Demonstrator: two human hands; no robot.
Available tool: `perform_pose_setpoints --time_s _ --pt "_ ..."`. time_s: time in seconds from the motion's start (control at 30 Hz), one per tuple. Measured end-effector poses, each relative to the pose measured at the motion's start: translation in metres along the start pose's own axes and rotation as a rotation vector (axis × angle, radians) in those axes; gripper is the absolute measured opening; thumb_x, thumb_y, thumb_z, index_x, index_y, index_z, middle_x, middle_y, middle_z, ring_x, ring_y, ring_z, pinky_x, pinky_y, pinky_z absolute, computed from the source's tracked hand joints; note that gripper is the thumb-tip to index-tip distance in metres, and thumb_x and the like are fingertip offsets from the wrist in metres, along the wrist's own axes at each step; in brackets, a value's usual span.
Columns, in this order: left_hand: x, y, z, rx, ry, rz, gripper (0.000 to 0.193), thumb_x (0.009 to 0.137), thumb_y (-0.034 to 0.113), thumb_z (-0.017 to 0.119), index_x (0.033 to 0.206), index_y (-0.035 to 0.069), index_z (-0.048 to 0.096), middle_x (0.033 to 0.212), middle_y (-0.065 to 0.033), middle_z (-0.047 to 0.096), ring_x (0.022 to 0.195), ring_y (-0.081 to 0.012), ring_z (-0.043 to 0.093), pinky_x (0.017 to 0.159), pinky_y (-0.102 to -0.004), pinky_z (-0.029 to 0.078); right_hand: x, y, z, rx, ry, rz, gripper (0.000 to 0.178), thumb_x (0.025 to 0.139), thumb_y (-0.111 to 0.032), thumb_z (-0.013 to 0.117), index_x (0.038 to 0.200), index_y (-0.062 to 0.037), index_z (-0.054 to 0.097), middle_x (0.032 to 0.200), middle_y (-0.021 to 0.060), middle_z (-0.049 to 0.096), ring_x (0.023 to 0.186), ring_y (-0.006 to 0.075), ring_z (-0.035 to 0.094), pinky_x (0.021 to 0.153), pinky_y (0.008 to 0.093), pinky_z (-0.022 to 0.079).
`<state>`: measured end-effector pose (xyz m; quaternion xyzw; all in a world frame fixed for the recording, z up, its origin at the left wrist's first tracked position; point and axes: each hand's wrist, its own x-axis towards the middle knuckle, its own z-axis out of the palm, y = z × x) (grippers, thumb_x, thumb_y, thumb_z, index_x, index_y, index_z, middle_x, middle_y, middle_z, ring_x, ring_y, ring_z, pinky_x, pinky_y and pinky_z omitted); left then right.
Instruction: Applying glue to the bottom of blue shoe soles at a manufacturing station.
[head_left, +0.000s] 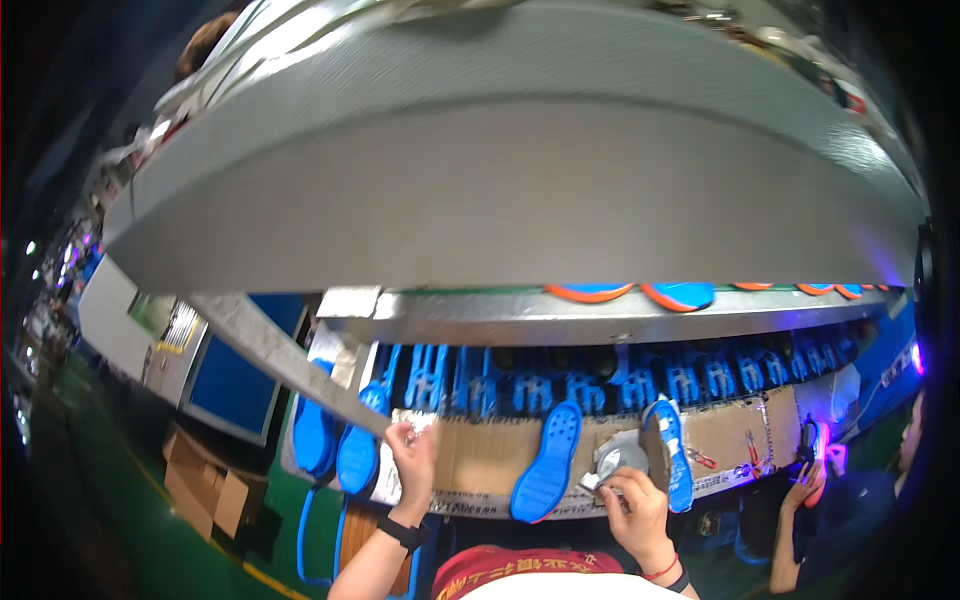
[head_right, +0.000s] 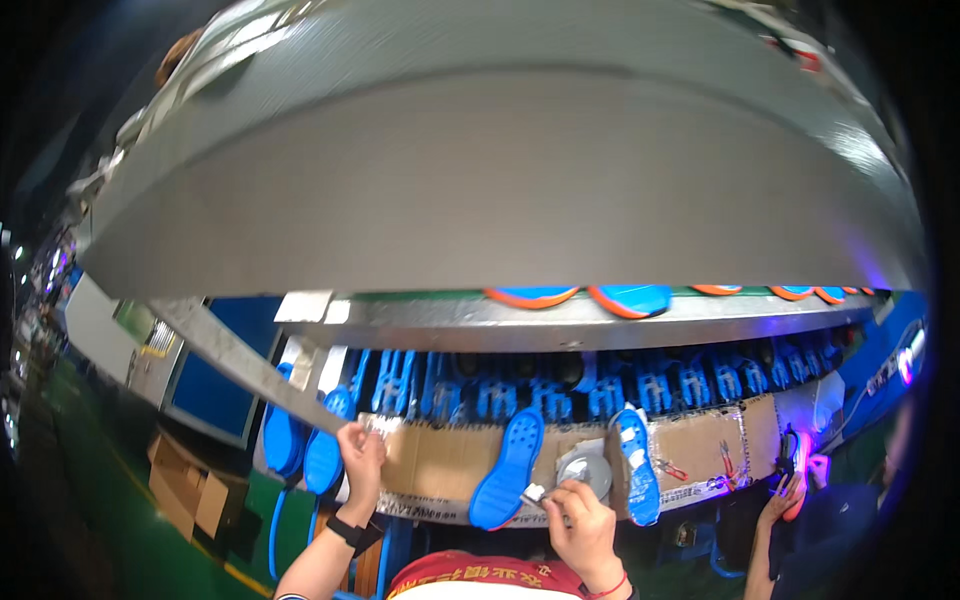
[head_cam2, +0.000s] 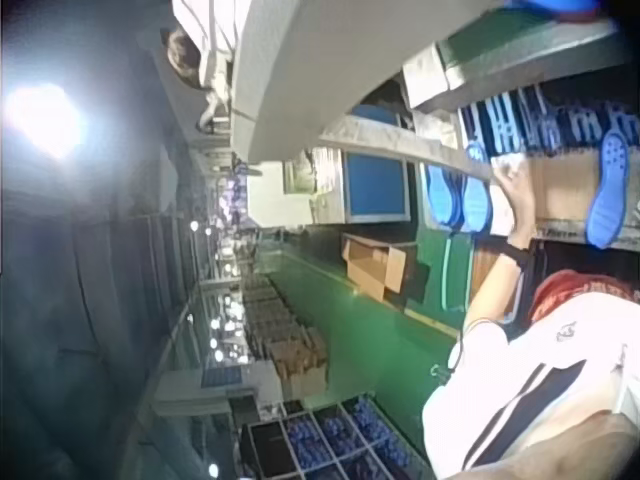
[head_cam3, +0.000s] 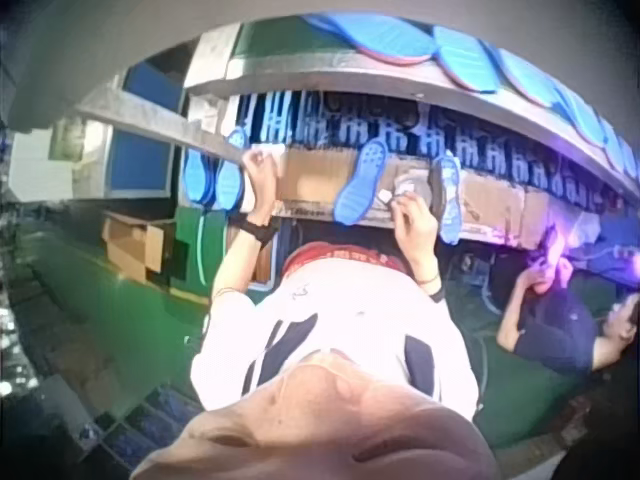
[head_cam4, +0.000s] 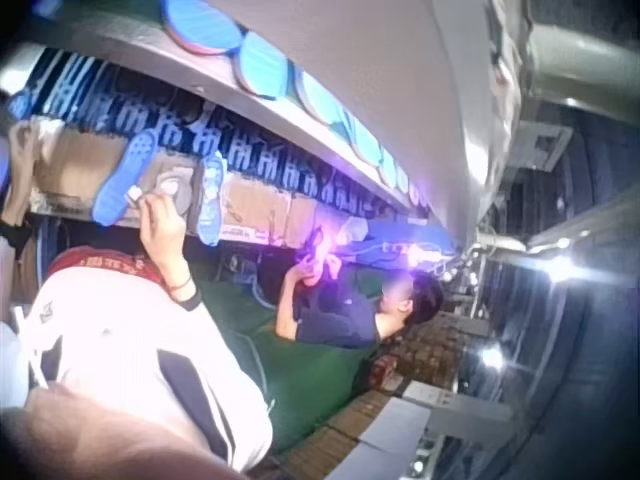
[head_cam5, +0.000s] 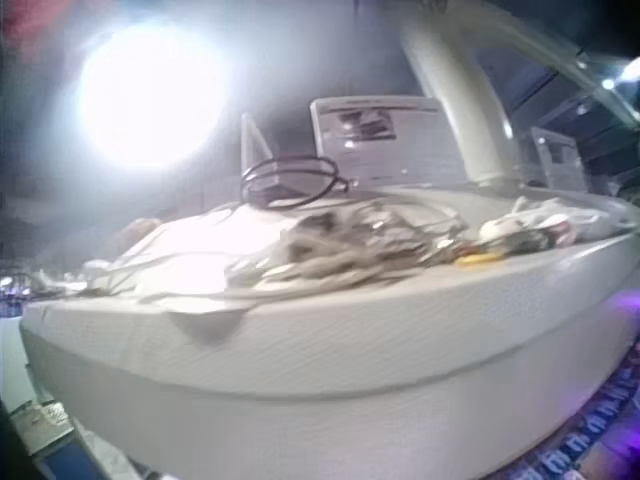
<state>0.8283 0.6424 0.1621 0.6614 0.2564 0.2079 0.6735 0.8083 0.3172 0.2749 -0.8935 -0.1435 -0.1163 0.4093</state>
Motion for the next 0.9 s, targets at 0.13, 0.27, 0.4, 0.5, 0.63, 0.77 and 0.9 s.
perform_pose_setpoints --time_s 0.13,0.27,0.4,0.5,0.63,0.77,0.9 --pt "0.014 -0.159 -0.143 0.214 0.749 -0.269 0.033 0.091 0.023 0.06 0.102 -0.005 0.046 0.101 -0.02 0.049 0.097 -0.0277 0.049 0.084 -0.0388 0.042 0.005 -0.016 0.013 -0.005 -0.07 0.032 0.011 0.076 0.001 0.069 0.085 -0.0021 0.064 0.091 0.014 0.064 0.071 0.032 0.066 0.059 0.0358 0.053" --pt "0.031 -0.203 -0.259 0.304 1.172 -0.321 0.043 0.089 0.03 0.062 0.089 -0.012 0.056 0.106 -0.0356 0.05 0.1 -0.0398 0.049 0.089 -0.0526 0.039 0.008 -0.026 0.039 0.0 -0.136 -0.006 0.011 0.077 0.001 0.069 0.086 -0.0015 0.063 0.091 0.0148 0.064 0.072 0.0338 0.066 0.061 0.0374 0.052" --pt "0.056 -0.186 -0.309 0.411 1.108 -0.324 0.053 0.088 0.048 0.061 0.095 -0.005 0.062 0.103 -0.022 0.058 0.101 -0.0315 0.051 0.08 -0.048 0.043 0.011 -0.044 0.057 0.017 -0.178 -0.022 0.012 0.077 0.001 0.07 0.087 -0.0017 0.063 0.092 0.0151 0.064 0.073 0.0348 0.066 0.061 0.0382 0.052" --pt "0.086 -0.148 -0.288 -0.088 0.845 -0.477 0.044 0.086 0.053 0.061 0.09 0.01 0.063 0.081 -0.006 0.057 0.079 -0.0196 0.053 0.064 -0.0374 0.042 0.009 -0.049 0.061 -0.027 -0.177 -0.007 0.013 0.077 0.0 0.07 0.088 -0.0019 0.064 0.092 0.0151 0.064 0.073 0.035 0.065 0.061 0.0382 0.052" --pt "0.116 -0.125 -0.306 -0.193 0.528 -0.59 0.036 0.08 0.052 0.07 0.08 0.019 0.057 0.06 0.0045 0.039 0.043 -0.0105 0.032 0.047 -0.0236 0.028 0.01 -0.058 0.07 -0.062 -0.184 -0.021 0.014 0.077 0.0 0.07 0.088 -0.0023 0.063 0.092 0.0149 0.064 0.072 0.0348 0.065 0.061 0.0381 0.052" --pt "0.136 -0.118 -0.322 0.036 0.367 -0.846 0.042 0.073 0.05 0.079 0.088 0.015 0.062 0.068 0.0031 0.051 0.051 -0.0111 0.041 0.051 -0.0284 0.034 0.013 -0.065 0.073 -0.096 -0.212 -0.012 0.014 0.076 -0.001 0.071 0.089 -0.0026 0.063 0.092 0.015 0.064 0.071 0.0342 0.065 0.06 0.0379 0.052" --pt "0.142 -0.123 -0.327 -0.19 0.161 -0.705 0.054 0.074 0.043 0.082 0.112 0.011 0.062 0.105 -0.0014 0.067 0.092 -0.0165 0.063 0.077 -0.029 0.048 0.013 -0.064 0.076 -0.11 -0.227 -0.004 0.015 0.077 -0.002 0.072 0.089 -0.0028 0.064 0.093 0.0149 0.065 0.071 0.0339 0.066 0.059 0.0376 0.053"
